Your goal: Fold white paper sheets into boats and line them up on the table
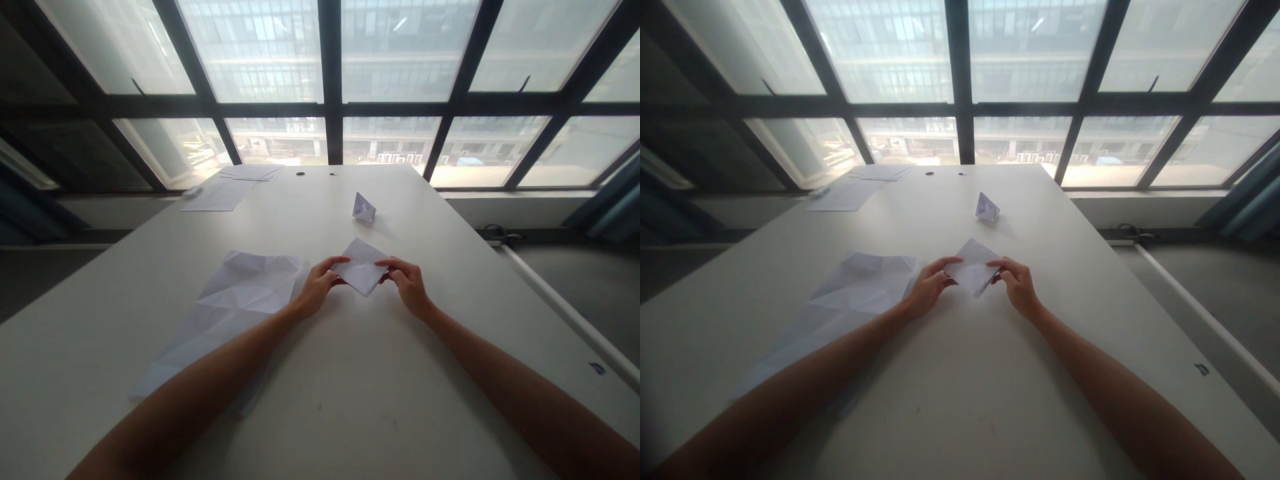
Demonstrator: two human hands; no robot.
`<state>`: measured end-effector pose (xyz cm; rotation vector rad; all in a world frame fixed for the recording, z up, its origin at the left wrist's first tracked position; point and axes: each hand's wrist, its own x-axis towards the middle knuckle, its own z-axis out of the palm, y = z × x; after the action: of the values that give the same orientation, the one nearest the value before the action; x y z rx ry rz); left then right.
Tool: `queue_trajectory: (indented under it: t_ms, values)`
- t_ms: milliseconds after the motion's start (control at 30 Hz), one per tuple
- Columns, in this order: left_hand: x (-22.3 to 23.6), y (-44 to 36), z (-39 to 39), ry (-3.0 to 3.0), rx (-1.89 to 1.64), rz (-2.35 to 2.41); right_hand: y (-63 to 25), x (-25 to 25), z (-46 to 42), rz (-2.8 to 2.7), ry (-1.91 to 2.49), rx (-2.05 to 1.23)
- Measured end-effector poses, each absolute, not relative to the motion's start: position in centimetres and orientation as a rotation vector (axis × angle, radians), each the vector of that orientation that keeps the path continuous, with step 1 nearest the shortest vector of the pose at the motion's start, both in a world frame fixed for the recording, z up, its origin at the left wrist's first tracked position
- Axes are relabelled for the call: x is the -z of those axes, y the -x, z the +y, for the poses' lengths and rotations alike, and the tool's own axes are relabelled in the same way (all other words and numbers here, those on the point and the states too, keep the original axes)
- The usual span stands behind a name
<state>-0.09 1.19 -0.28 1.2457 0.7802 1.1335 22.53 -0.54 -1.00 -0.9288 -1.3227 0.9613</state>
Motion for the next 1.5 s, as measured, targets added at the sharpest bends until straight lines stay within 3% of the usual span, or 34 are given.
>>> queue_trajectory:
  t_ms: [500,967,1133,1333,1500]
  values:
    - [0.4,0.1,1.2,-1.472,-1.157,0.803,-22.5,1.6,0.0,-1.312,1.059,-0.787]
    - [0.5,0.1,1.2,-1.341,-1.139,0.849,-22.3,2.3,0.3,-1.315,1.019,-0.904]
    - [0.2,-0.1,0.6,-1.553,-1.284,0.958,-22.1,1.8,-0.2,-1.402,0.984,-0.719]
    - [-1.1,0.2,-0.3,-2.022,-1.593,0.848,-21.7,-0.2,-1.7,-1.602,0.843,-0.265]
    - [0.2,0.8,1.2,-2.259,-1.452,1.095,-22.4,0.8,-0.7,-1.806,1.038,-0.154]
